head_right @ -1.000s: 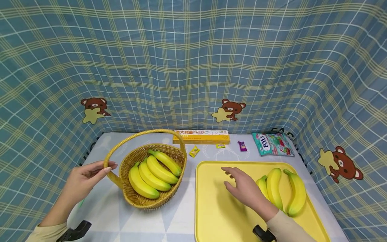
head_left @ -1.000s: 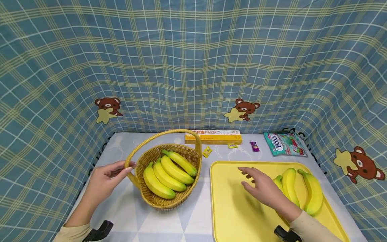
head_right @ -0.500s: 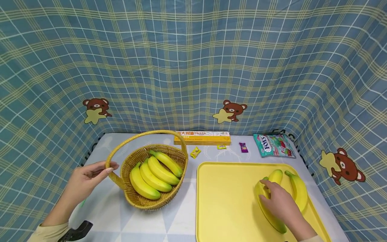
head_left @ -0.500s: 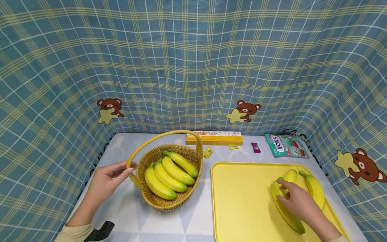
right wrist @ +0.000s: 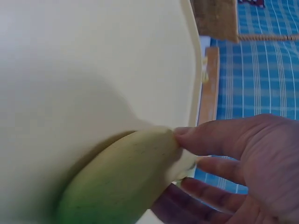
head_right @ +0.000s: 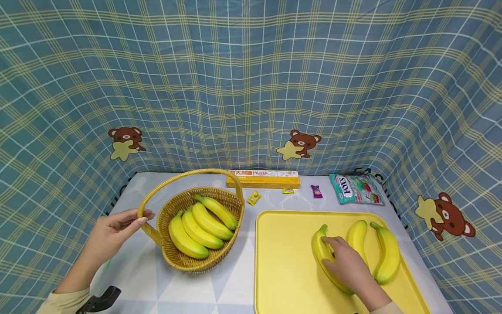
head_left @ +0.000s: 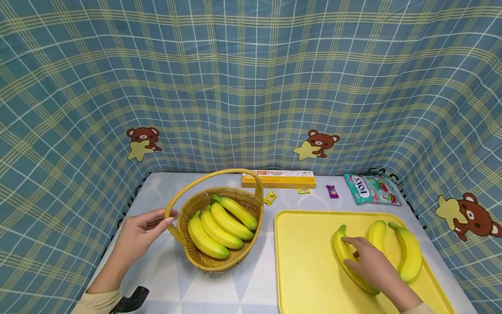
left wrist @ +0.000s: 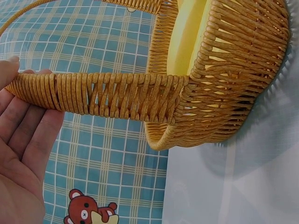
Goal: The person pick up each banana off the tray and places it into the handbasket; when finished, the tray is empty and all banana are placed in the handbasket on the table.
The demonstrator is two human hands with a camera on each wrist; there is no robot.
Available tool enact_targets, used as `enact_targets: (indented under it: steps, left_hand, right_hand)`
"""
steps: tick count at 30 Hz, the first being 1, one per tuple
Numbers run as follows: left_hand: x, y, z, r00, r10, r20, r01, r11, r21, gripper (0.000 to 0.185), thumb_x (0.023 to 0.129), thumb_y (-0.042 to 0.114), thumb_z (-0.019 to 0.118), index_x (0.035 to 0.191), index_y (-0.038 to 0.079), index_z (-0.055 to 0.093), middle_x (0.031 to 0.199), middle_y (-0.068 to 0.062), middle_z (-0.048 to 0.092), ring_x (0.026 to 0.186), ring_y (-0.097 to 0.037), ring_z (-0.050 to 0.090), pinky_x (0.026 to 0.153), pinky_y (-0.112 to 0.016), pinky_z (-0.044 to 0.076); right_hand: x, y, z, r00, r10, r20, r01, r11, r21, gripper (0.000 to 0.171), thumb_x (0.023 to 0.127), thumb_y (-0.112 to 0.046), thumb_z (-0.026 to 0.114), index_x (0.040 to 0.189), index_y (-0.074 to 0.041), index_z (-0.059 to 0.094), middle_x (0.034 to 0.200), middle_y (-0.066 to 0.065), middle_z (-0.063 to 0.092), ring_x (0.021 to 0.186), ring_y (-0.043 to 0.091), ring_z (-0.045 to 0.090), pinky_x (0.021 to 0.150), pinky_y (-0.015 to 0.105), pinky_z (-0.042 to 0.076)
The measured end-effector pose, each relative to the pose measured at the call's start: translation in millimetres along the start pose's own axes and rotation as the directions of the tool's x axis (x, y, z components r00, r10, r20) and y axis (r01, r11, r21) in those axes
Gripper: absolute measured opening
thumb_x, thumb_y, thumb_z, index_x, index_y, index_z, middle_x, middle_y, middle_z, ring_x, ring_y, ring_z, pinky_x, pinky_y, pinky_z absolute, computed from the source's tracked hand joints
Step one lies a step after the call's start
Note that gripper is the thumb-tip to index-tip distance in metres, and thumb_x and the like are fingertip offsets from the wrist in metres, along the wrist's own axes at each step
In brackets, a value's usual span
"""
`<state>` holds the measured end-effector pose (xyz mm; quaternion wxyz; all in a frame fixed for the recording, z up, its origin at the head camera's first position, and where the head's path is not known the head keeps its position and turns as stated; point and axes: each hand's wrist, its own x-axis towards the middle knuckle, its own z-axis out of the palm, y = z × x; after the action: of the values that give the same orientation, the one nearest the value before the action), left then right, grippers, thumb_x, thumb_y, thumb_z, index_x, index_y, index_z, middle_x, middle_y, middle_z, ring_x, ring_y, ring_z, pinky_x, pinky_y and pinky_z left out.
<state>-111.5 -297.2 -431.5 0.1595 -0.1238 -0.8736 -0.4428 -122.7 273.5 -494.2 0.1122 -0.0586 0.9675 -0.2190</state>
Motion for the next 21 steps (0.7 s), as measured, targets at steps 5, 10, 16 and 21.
enact_targets:
  steps: [5, 10, 16, 21]
  left_hand:
    - [-0.1, -0.6, 0.7, 1.0, 0.001, 0.003, -0.001, 1.0, 0.004, 0.021, 0.096, 0.003, 0.07, 0.116, 0.007, 0.076, 0.107, -0.006, 0.077, 0.098, 0.0, 0.07, 0.078, -0.013, 0.056]
    - [-0.1, 0.1, 0.8, 1.0, -0.002, 0.005, 0.002, 1.0, -0.01, 0.022, 0.096, 0.004, 0.07, 0.117, 0.006, 0.076, 0.108, -0.006, 0.077, 0.099, 0.002, 0.069, 0.079, -0.013, 0.056]
    - [-0.3, 1.3, 0.7, 1.0, -0.007, 0.006, 0.007, 1.0, -0.017, 0.021, 0.096, 0.005, 0.07, 0.117, 0.006, 0.076, 0.108, -0.007, 0.077, 0.099, 0.004, 0.068, 0.079, -0.014, 0.057]
    - [-0.3, 1.6, 0.0, 1.0, -0.001, 0.002, 0.001, 1.0, -0.016, 0.021, 0.096, 0.004, 0.07, 0.116, 0.006, 0.076, 0.107, -0.008, 0.077, 0.099, 0.004, 0.068, 0.08, -0.014, 0.057]
  right_hand:
    - [7, -17, 17, 0.997, -0.063, -0.047, 0.064, 0.998, 0.025, 0.061, 0.086, -0.023, 0.082, 0.141, -0.007, 0.059, 0.128, 0.013, 0.062, 0.092, 0.018, 0.066, 0.071, 0.037, 0.056]
    - [12, -26, 29, 0.991, -0.11, -0.077, 0.111, 0.994, 0.007, 0.056, 0.087, -0.026, 0.082, 0.138, -0.014, 0.062, 0.127, 0.007, 0.063, 0.091, 0.014, 0.064, 0.072, 0.034, 0.055]
    - [12, -27, 31, 0.993, -0.103, -0.052, 0.101, 0.994, -0.045, 0.06, 0.086, -0.032, 0.082, 0.141, -0.018, 0.061, 0.111, -0.001, 0.068, 0.081, 0.009, 0.057, 0.066, 0.033, 0.05]
    - [12, -25, 31, 0.996, -0.087, -0.023, 0.086, 0.995, -0.048, 0.064, 0.086, -0.034, 0.082, 0.143, -0.019, 0.059, 0.103, -0.005, 0.067, 0.079, 0.008, 0.055, 0.065, 0.033, 0.048]
